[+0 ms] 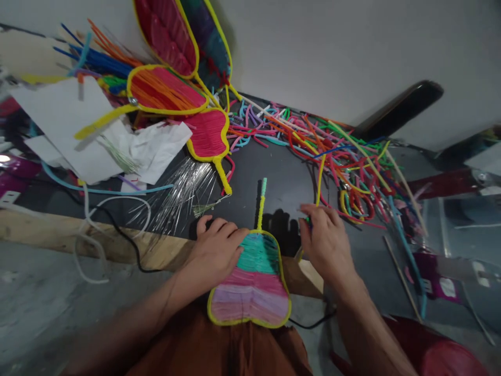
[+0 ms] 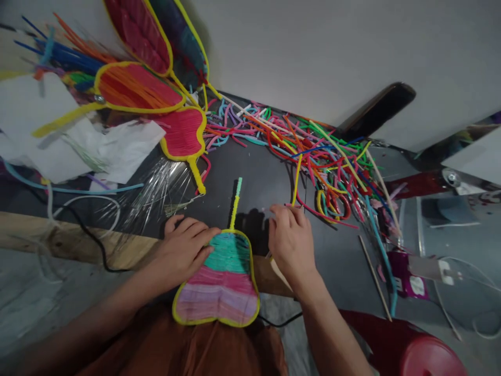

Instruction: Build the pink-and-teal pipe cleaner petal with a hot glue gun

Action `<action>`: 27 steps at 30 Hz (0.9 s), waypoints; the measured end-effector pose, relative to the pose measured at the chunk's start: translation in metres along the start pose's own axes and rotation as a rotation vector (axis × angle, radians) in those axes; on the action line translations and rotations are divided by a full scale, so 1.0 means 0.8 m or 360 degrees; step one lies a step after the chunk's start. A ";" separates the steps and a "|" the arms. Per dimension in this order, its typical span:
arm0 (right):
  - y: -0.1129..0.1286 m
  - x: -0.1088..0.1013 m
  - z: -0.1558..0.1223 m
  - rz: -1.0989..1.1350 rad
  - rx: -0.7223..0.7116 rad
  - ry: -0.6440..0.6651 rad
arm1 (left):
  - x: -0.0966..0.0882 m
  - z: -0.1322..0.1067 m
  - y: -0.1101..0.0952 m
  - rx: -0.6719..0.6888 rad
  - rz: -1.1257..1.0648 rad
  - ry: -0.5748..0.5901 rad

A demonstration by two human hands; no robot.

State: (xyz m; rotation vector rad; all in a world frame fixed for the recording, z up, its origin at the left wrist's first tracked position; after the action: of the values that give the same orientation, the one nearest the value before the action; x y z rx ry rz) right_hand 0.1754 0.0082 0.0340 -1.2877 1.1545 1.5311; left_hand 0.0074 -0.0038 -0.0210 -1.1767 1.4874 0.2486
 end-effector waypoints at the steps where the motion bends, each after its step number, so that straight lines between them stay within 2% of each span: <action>1: -0.001 -0.001 0.004 0.0078 -0.0009 -0.0018 | 0.000 0.000 -0.001 -0.0012 0.0008 0.0003; 3: -0.005 -0.003 0.007 0.0302 0.0047 -0.0042 | 0.000 0.000 -0.002 -0.0030 0.0015 0.0019; 5: -0.014 0.004 0.004 0.0704 0.0203 0.0000 | 0.000 0.000 -0.002 -0.0041 0.0018 0.0033; 9: -0.019 0.041 -0.008 0.1671 0.0435 0.0134 | -0.002 0.000 -0.001 -0.0078 0.0035 0.0036; 11: -0.021 0.053 -0.009 0.1916 0.0495 0.0107 | -0.002 0.000 -0.001 -0.0080 0.0041 0.0035; 13: -0.026 0.061 -0.007 0.2015 0.0542 0.0085 | -0.003 -0.001 -0.001 -0.0080 0.0043 0.0032; 16: -0.041 0.056 -0.004 0.1848 0.0588 0.0024 | -0.003 0.000 0.000 -0.0103 0.0036 0.0048; 21: -0.059 0.015 -0.004 0.0946 0.0580 -0.0080 | -0.002 0.000 0.002 -0.0176 0.0017 0.0078; 27: -0.073 -0.001 -0.003 0.0676 0.0397 -0.0100 | -0.001 0.002 -0.001 -0.0280 0.0049 0.0132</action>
State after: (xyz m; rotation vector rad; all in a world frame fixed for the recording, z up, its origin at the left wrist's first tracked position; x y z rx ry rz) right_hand 0.2317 0.0204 0.0264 -0.8572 1.5938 1.6445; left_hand 0.0093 -0.0029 -0.0207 -1.3184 1.5823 0.3616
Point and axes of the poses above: each hand's wrist, its own z-axis towards the middle knuckle, its own x-axis out of the palm, y = z × x, the point moved 10 cm from there along z, towards the middle knuckle, and after that the axes turned 13 degrees about y, right-handed, at the moved point
